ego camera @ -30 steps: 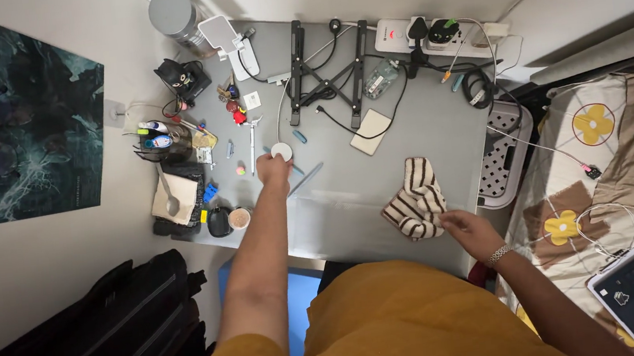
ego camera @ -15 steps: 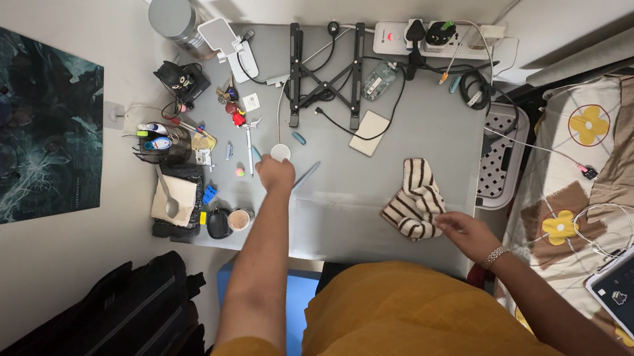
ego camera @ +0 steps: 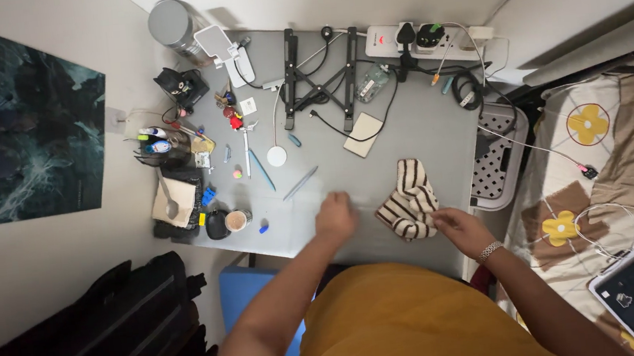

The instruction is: The person wipes a desk surface with a striped cloth, then handles a laptop on the bed, and returns to the desk to untangle and arrange cables, pens, and small items. The person moves objects around the desk and continues wiping sections of the surface.

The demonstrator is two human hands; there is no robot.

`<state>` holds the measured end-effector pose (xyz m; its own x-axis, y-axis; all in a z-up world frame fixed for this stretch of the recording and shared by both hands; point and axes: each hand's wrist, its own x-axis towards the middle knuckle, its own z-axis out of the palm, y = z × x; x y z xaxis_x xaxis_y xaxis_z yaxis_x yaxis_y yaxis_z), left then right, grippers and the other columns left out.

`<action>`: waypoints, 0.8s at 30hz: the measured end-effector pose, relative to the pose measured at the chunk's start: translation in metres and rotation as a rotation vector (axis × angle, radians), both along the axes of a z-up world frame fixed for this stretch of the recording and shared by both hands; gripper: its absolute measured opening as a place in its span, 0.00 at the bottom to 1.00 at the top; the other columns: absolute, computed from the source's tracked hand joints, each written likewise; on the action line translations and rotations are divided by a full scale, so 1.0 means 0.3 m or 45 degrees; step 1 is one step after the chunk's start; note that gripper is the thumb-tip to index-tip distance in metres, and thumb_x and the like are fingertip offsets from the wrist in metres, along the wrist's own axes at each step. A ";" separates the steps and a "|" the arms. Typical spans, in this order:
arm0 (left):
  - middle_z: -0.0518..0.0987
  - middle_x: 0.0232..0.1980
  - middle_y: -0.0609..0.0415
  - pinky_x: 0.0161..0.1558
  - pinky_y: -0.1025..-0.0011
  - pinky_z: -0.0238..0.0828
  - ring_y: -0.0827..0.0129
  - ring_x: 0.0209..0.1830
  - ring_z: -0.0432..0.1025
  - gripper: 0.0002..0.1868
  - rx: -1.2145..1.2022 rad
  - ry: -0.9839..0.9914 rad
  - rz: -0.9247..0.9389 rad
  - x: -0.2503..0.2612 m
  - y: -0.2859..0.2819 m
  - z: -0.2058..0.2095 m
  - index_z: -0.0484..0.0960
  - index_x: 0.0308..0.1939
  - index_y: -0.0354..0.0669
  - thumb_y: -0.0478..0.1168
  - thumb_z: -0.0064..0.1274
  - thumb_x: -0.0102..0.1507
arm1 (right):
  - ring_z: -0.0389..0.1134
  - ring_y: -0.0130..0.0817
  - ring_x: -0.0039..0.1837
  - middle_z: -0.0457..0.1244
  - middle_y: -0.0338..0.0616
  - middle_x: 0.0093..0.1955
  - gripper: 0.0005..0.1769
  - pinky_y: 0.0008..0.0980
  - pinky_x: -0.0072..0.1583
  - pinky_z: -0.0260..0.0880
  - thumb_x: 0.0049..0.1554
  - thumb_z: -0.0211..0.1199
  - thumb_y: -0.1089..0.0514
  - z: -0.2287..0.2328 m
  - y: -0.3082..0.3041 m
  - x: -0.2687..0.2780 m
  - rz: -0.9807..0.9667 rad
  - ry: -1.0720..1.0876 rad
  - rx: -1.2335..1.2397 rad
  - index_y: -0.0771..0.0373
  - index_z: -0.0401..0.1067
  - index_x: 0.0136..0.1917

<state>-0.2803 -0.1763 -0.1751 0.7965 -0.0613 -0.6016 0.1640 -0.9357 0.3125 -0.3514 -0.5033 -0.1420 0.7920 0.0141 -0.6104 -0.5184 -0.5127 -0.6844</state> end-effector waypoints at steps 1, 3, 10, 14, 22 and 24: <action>0.68 0.64 0.52 0.57 0.51 0.76 0.51 0.65 0.71 0.21 0.053 0.063 -0.103 -0.037 -0.012 -0.016 0.74 0.60 0.50 0.51 0.49 0.65 | 0.74 0.48 0.59 0.75 0.48 0.52 0.16 0.48 0.63 0.73 0.61 0.62 0.55 -0.011 -0.005 -0.002 -0.004 -0.015 0.017 0.47 0.80 0.62; 0.66 0.67 0.51 0.58 0.51 0.76 0.51 0.67 0.69 0.23 0.087 0.083 -0.129 -0.044 -0.040 0.079 0.74 0.62 0.50 0.51 0.49 0.65 | 0.74 0.48 0.59 0.75 0.48 0.52 0.15 0.48 0.64 0.73 0.61 0.63 0.55 -0.040 -0.021 -0.009 0.002 -0.038 0.045 0.49 0.80 0.61; 0.60 0.77 0.50 0.64 0.49 0.73 0.51 0.72 0.66 0.30 0.133 0.183 -0.172 -0.067 -0.061 0.094 0.70 0.70 0.50 0.53 0.50 0.66 | 0.73 0.48 0.61 0.74 0.47 0.54 0.15 0.46 0.65 0.72 0.61 0.63 0.53 -0.065 -0.102 -0.033 0.093 -0.044 0.030 0.49 0.80 0.61; 0.60 0.77 0.50 0.64 0.51 0.72 0.53 0.72 0.67 0.32 0.114 0.177 -0.146 -0.057 -0.058 0.030 0.68 0.72 0.51 0.54 0.50 0.65 | 0.73 0.49 0.62 0.74 0.48 0.56 0.16 0.48 0.65 0.72 0.61 0.62 0.55 -0.064 -0.152 -0.039 0.101 -0.065 0.042 0.50 0.80 0.62; 0.60 0.81 0.44 0.73 0.55 0.63 0.50 0.75 0.64 0.36 0.009 0.226 -0.090 -0.058 -0.051 -0.019 0.65 0.76 0.45 0.58 0.45 0.68 | 0.70 0.51 0.64 0.72 0.50 0.59 0.16 0.48 0.67 0.70 0.62 0.63 0.50 -0.108 -0.273 -0.008 0.058 -0.091 0.001 0.52 0.79 0.62; 0.59 0.81 0.46 0.74 0.54 0.62 0.50 0.75 0.63 0.39 0.012 0.248 -0.087 -0.073 -0.035 -0.035 0.59 0.78 0.48 0.58 0.46 0.67 | 0.70 0.51 0.64 0.72 0.50 0.59 0.16 0.48 0.66 0.71 0.62 0.63 0.51 -0.098 -0.289 0.002 0.012 -0.095 0.006 0.53 0.78 0.62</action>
<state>-0.3023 -0.1869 -0.1857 0.6592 -0.1048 -0.7446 0.1566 -0.9494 0.2723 -0.3509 -0.5901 -0.1713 0.8351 0.0240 -0.5496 -0.4612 -0.5141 -0.7232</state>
